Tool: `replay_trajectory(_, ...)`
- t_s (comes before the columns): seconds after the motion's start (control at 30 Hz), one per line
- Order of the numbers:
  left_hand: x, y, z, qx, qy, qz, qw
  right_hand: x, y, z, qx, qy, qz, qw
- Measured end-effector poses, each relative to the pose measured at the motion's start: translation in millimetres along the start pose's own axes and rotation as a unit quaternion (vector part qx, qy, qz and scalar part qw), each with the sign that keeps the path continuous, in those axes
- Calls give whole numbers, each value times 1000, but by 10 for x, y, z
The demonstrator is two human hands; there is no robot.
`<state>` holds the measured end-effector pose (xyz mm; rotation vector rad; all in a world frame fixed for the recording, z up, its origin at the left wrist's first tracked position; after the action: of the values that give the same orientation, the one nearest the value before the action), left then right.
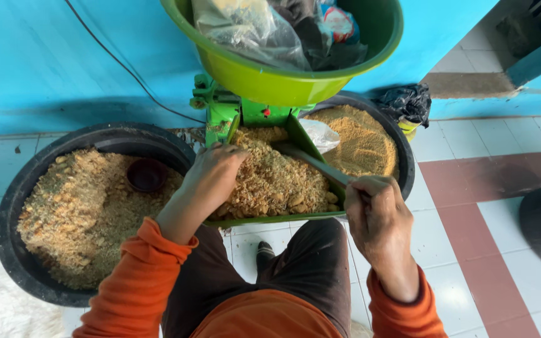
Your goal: The person sits on the floor beside a green grinding machine and scoops crushed food pieces from a large black basin into the machine's hopper, using a metal scoop and their hands to push material in. Ground powder collects in a second basin beside the machine as the person repeatedly refills the hopper.
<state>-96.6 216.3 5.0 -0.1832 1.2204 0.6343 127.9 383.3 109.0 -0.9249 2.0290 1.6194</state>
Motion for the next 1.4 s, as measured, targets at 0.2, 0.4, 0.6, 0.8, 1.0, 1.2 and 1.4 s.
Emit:
replay_trajectory(0.2,-167,98,-10,45,59,-35,997,7,-11,-6,20,15,11,1000)
replay_trajectory(0.4,-223,119,-24,20,105,-75,992,-49,169,-56,25,-31,52,998)
replay_trajectory(0.6,-270,108,13,69,90,-4,994,93,254,100,-15,8,14,1000)
replay_trajectory(0.8,-313,224,-28,69,-19,38,997,183,388,-13,-74,33,-64,995)
replay_trajectory(1.0,-211,656,144,65,-34,92,993,-268,175,-86,46,21,-10,999)
replay_trajectory(1.2,-217,681,150,25,-2,121,992,37,-40,230,-7,61,-62,996)
replay_trajectory(1.4,-202,-95,288,-20,14,146,989,489,-103,307,55,85,-51,994)
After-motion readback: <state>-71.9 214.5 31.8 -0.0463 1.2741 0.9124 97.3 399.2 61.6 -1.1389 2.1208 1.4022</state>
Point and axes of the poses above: each hand's wrist, its own y-axis towards the middle knuckle, its own x-axis out of the palm, z = x × y, the point moved 4 cm from there along y, towards the middle knuckle, and after that the axes turned 4 degrees about -z, right-handed, at the moved point
